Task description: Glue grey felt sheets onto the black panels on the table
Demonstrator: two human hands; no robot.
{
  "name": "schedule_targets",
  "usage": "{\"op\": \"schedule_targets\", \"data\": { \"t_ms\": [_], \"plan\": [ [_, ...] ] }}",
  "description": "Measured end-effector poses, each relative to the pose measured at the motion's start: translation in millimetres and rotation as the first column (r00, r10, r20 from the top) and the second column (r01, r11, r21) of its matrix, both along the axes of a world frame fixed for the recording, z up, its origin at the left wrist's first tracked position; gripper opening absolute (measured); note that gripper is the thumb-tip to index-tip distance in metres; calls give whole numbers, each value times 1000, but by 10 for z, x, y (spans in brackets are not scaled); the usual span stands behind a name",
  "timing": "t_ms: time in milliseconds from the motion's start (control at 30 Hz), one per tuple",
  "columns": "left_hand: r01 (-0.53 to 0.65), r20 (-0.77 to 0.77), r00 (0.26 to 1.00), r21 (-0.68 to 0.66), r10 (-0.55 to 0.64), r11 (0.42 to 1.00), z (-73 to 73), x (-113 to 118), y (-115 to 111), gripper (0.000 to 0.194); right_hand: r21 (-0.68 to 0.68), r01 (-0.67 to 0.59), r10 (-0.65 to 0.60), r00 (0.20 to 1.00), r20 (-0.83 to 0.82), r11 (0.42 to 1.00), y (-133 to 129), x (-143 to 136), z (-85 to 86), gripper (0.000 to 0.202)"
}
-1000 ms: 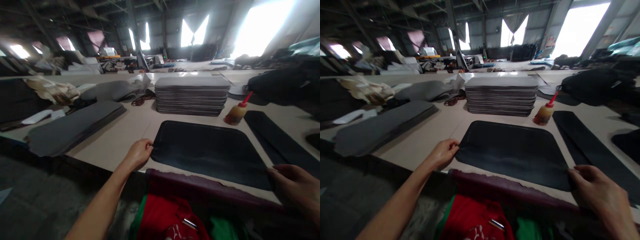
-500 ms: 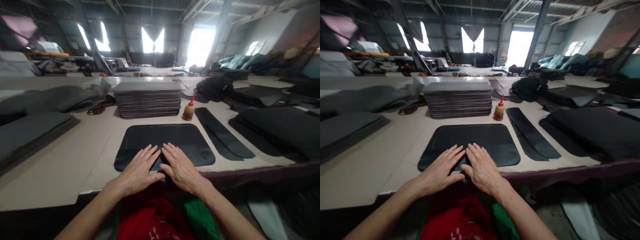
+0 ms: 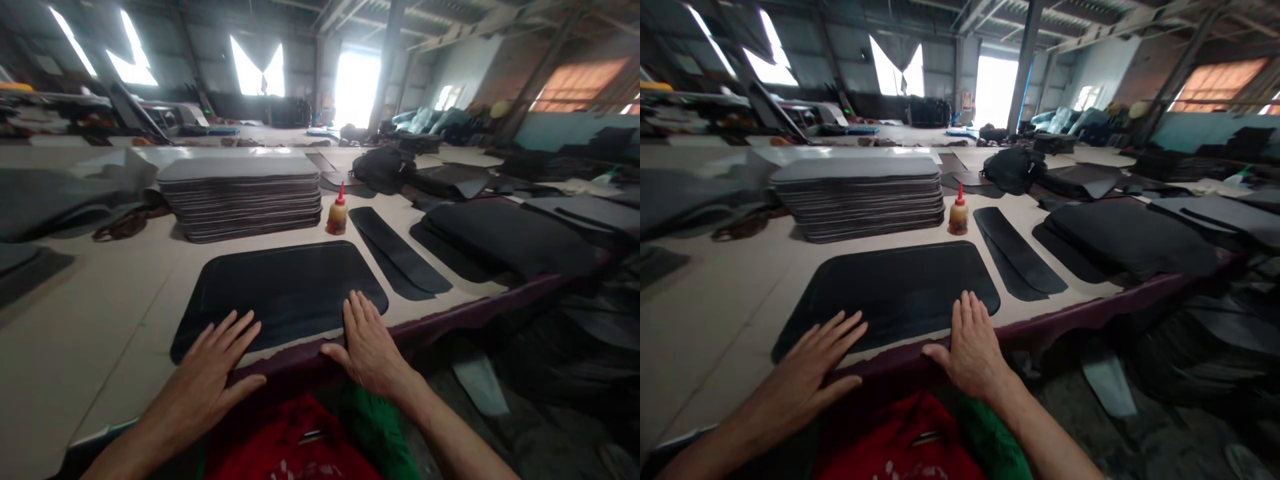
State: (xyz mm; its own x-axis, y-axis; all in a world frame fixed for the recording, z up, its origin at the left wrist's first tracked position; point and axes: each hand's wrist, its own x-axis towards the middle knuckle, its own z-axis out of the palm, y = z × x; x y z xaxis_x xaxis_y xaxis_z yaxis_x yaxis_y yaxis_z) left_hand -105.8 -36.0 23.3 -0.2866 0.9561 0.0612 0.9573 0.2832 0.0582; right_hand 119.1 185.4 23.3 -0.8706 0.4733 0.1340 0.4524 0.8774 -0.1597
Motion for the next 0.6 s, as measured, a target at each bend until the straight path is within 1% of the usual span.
{"op": "schedule_targets", "data": {
  "t_ms": [67, 133, 200, 267, 333, 400, 433, 500, 533, 600],
  "plan": [
    [-2, -9, 1000, 19, 2, 1000, -22, -18, -50, 73, 54, 57, -56, 998, -12, 997, 5, 116, -77, 103],
    [1, -13, 1000, 43, 0, 999, -32, -25, -72, 72, 99, 96, -90, 994, -57, 990, 7, 237, -143, 100],
    [8, -12, 1000, 71, -7, 997, -36, -29, -77, 70, 108, 115, -101, 987, -124, 988, 40, 369, -160, 92],
    [17, -16, 1000, 94, -15, 995, -43, -42, -83, 70, 44, 101, -90, 974, -209, 994, 138, 510, -109, 72],
    [32, -33, 999, 113, -28, 993, -57, -56, -87, 70, -86, 54, -79, 944, -320, 995, 313, 638, -6, 49],
    [39, -64, 997, 147, -30, 988, -59, -39, -60, 69, -224, -1, -96, 902, -420, 975, 549, 725, 107, 30],
    [42, -79, 996, 178, -29, 983, -49, -3, -22, 68, -274, -23, -105, 889, -446, 962, 678, 745, 154, 25],
    [65, -97, 994, 256, -41, 965, 5, 145, 121, 64, -318, -72, -84, 888, -451, 946, 931, 736, 214, 29],
    [93, -95, 993, 287, -68, 953, 45, 258, 227, 60, -320, -110, -45, 896, -441, 941, 1044, 708, 226, 32],
    [188, -70, 982, 311, -175, 932, 133, 540, 494, 48, -310, -199, 59, 911, -408, 930, 1226, 624, 221, 38]
  ]
}}
